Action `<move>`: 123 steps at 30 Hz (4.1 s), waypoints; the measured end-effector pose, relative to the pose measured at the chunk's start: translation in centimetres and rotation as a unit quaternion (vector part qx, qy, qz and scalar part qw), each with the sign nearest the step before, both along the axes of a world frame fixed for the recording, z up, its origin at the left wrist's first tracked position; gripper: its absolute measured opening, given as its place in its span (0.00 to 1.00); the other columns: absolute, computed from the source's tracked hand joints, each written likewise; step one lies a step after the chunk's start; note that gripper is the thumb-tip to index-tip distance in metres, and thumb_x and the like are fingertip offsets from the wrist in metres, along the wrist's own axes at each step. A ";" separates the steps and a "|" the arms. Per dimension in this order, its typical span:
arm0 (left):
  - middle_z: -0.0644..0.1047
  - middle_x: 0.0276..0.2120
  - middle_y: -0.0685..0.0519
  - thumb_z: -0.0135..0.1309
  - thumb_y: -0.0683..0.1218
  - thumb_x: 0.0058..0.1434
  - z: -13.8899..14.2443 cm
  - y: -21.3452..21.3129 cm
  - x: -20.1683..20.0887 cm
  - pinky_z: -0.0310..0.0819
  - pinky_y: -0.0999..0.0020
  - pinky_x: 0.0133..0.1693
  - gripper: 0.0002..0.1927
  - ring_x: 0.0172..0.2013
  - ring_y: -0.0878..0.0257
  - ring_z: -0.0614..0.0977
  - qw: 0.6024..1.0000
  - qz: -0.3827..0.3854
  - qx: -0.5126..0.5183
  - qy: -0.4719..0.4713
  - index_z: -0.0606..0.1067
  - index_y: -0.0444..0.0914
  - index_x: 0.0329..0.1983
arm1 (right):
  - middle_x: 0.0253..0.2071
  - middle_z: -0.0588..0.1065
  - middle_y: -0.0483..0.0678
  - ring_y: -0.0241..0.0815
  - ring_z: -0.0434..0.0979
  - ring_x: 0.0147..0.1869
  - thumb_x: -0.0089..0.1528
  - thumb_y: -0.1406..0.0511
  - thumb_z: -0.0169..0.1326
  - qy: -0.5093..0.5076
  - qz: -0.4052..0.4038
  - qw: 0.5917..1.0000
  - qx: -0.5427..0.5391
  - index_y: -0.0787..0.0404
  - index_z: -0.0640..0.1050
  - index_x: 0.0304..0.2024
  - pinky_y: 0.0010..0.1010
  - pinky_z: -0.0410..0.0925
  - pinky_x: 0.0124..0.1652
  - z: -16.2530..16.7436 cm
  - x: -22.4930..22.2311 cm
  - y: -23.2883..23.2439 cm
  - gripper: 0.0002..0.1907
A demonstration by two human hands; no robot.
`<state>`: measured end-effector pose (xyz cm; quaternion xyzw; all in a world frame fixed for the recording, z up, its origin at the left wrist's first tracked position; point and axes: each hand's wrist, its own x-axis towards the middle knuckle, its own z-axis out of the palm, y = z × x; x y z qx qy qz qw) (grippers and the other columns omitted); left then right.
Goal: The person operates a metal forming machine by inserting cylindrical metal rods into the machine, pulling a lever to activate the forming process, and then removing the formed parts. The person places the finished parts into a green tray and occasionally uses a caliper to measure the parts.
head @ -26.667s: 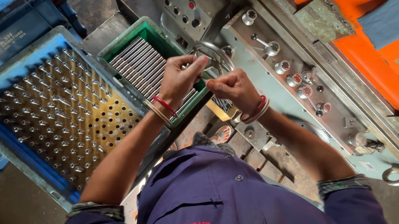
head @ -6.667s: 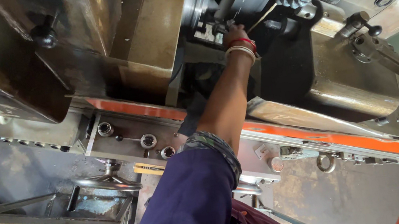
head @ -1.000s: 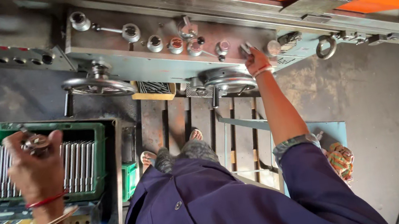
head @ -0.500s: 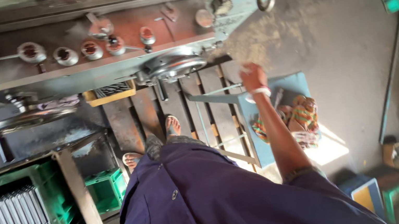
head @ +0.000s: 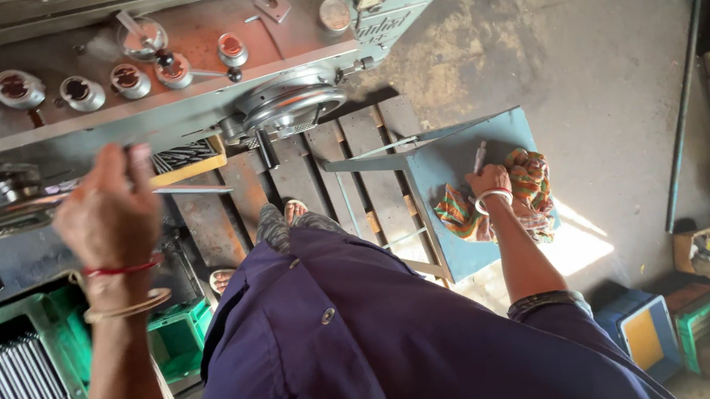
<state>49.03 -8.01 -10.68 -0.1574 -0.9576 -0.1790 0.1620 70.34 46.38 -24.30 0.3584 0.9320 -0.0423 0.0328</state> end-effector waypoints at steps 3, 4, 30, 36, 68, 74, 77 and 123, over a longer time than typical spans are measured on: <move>0.74 0.22 0.46 0.51 0.54 0.80 2.2 2.7 0.5 0.67 0.54 0.25 0.17 0.22 0.47 0.77 0.992 -0.036 0.102 -0.060 0.73 0.38 0.38 | 0.38 0.79 0.63 0.63 0.78 0.47 0.62 0.55 0.55 0.015 0.028 0.998 0.052 0.65 0.83 0.33 0.51 0.70 0.49 -0.1 0.1 0.2 0.18; 0.73 0.21 0.45 0.50 0.53 0.80 2.7 3.2 0.7 0.66 0.54 0.25 0.17 0.22 0.47 0.77 0.986 -0.027 0.136 -0.087 0.73 0.38 0.38 | 0.39 0.79 0.63 0.64 0.78 0.47 0.64 0.56 0.52 0.032 0.031 0.997 0.068 0.64 0.83 0.33 0.52 0.70 0.50 0.0 0.2 0.4 0.19; 0.71 0.16 0.45 0.51 0.50 0.73 9.0 2.8 5.3 0.62 0.59 0.21 0.14 0.15 0.53 0.75 0.902 0.039 0.396 -0.165 0.77 0.35 0.42 | 0.56 0.77 0.59 0.51 0.84 0.47 0.73 0.57 0.45 0.248 0.107 0.509 -0.817 0.66 0.64 0.70 0.22 0.65 0.20 22.5 -12.8 -26.7 0.27; 0.71 0.15 0.46 0.52 0.51 0.73 8.9 2.8 6.0 0.63 0.59 0.21 0.13 0.15 0.53 0.74 0.916 0.043 0.371 -0.146 0.77 0.35 0.42 | 0.55 0.75 0.60 0.55 0.85 0.46 0.77 0.58 0.38 0.227 0.107 0.492 -0.834 0.62 0.62 0.65 0.20 0.63 0.16 23.3 -13.7 -28.9 0.19; 0.67 0.14 0.49 0.52 0.50 0.74 9.3 1.4 6.4 0.60 0.61 0.21 0.16 0.14 0.56 0.69 0.919 0.030 0.374 -0.123 0.72 0.35 0.34 | 0.61 0.74 0.63 0.60 0.84 0.48 0.74 0.53 0.42 0.149 0.098 0.462 -0.869 0.62 0.64 0.66 0.24 0.69 0.17 22.7 -14.8 -29.6 0.25; 0.66 0.13 0.49 0.52 0.50 0.74 9.5 1.5 6.4 0.59 0.61 0.20 0.17 0.13 0.58 0.68 0.915 0.038 0.375 -0.143 0.71 0.35 0.32 | 0.58 0.75 0.62 0.58 0.85 0.50 0.73 0.46 0.38 0.170 0.111 0.470 -0.859 0.59 0.64 0.70 0.22 0.69 0.18 23.1 -14.7 -29.8 0.32; 0.67 0.13 0.50 0.52 0.50 0.74 9.5 1.5 6.5 0.60 0.61 0.21 0.17 0.13 0.59 0.68 0.914 0.036 0.380 -0.135 0.71 0.35 0.32 | 0.60 0.75 0.59 0.57 0.84 0.46 0.72 0.49 0.41 0.165 0.072 0.471 -0.863 0.61 0.66 0.67 0.24 0.69 0.17 23.3 -14.7 -29.9 0.30; 0.69 0.15 0.49 0.53 0.49 0.73 8.7 2.2 8.1 0.62 0.62 0.21 0.13 0.15 0.59 0.73 0.903 0.109 0.411 -0.056 0.74 0.35 0.35 | 0.54 0.72 0.63 0.66 0.82 0.50 0.79 0.50 0.43 0.095 0.142 0.470 -0.866 0.59 0.67 0.59 0.26 0.66 0.18 21.9 -17.4 -28.9 0.20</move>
